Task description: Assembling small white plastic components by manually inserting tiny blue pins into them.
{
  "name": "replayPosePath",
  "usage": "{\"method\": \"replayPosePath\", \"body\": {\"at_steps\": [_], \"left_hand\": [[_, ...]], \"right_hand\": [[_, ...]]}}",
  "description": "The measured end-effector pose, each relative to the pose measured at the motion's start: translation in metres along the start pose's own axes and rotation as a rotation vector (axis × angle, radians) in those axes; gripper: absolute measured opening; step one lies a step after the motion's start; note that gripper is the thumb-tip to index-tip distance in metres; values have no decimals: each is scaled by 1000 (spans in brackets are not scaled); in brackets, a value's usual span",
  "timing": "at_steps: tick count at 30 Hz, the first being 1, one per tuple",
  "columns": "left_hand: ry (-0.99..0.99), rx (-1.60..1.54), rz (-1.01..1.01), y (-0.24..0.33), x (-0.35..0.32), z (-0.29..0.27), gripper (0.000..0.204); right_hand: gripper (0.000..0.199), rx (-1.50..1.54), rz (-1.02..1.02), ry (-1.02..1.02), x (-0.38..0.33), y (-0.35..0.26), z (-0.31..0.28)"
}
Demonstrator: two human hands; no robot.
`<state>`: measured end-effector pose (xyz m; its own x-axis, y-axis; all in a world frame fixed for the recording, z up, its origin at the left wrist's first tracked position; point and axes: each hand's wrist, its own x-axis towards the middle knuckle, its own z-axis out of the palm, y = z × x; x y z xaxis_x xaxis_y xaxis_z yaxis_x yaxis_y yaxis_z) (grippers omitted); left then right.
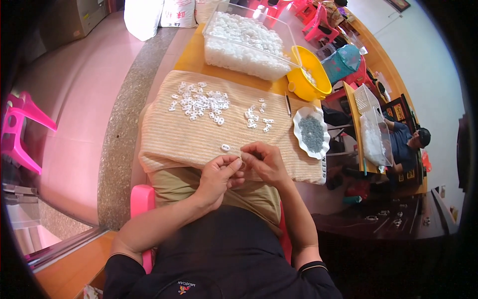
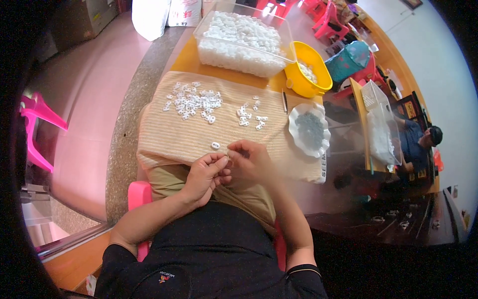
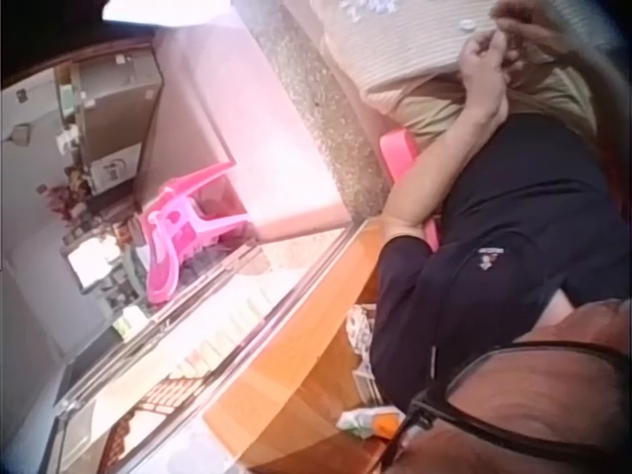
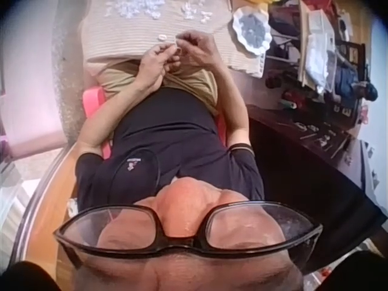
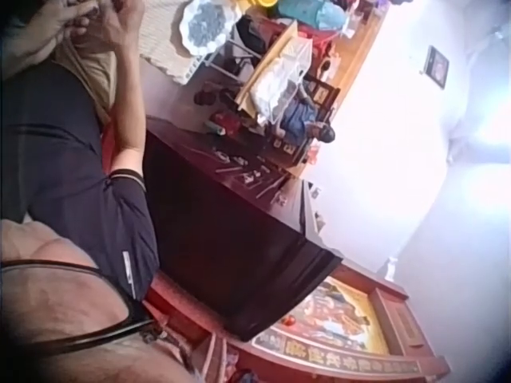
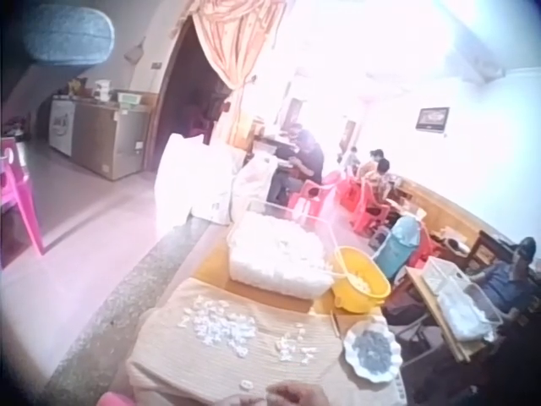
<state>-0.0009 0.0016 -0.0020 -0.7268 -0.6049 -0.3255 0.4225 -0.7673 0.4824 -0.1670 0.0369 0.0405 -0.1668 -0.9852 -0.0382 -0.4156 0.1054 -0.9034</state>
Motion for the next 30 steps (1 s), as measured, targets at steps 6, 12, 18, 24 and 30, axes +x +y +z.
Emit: {"method": "replayPosePath", "body": {"at_steps": [6, 12, 18, 24, 30], "left_hand": [[-48, 77, 33, -4, -2, 2, 15], [-76, 66, 32, -8, -1, 1, 14], [-126, 54, -3, -6, -4, 4, 17], [-92, 117, -67, -3, -5, 6, 25], [-99, 99, -85, -2, -7, 6, 20]], "right_hand": [[19, 39, 28, -181, -19, 2, -11], [19, 152, 114, -170, -24, -6, -17], [20, 238, 155, -152, -25, 0, -17], [16, 256, 156, -9, -30, -2, -25], [23, -703, -248, 541, -33, 15, -74]]}}
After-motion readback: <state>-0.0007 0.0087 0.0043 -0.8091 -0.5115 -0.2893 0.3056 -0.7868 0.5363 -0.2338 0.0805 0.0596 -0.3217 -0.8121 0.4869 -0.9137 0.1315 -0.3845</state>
